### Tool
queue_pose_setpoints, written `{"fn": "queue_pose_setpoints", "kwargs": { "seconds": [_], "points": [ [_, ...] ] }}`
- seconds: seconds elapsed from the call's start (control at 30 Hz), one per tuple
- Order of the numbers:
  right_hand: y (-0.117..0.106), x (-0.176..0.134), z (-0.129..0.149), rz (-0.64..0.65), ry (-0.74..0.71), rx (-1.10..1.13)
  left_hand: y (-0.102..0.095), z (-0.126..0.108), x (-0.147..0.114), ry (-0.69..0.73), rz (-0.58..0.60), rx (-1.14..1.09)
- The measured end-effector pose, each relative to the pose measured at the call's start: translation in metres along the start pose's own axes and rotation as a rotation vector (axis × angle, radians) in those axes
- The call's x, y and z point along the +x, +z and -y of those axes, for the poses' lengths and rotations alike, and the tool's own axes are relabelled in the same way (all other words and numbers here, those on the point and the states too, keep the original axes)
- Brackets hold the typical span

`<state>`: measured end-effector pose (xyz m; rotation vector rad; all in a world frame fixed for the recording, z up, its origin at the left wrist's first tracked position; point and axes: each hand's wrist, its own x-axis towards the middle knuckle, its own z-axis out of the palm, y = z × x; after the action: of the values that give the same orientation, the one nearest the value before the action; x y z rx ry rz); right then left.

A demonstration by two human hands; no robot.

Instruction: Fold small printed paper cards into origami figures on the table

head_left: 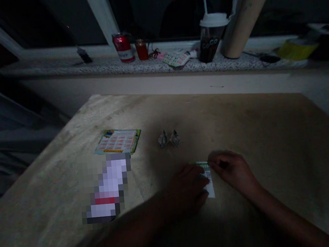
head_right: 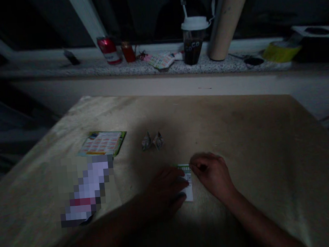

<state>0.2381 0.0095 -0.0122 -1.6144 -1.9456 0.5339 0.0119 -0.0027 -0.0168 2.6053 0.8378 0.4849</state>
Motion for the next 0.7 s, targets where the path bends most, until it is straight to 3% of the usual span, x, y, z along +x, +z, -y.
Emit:
{"fn": "queue_pose_setpoints", "kwargs": {
  "seconds": [0.17,0.37,0.7],
  "points": [
    [0.001,0.003,-0.007,0.037,-0.051,-0.032,0.006,0.005,-0.001,0.000,-0.027,-0.045],
    [0.002,-0.001,-0.007,0.067,-0.106,-0.045,0.000,0.002,-0.004,-0.043,-0.019,-0.072],
    [-0.004,-0.035,0.001,0.097,-0.068,-0.121,-0.003,0.004,0.000,-0.073,0.013,-0.159]
  ]
}}
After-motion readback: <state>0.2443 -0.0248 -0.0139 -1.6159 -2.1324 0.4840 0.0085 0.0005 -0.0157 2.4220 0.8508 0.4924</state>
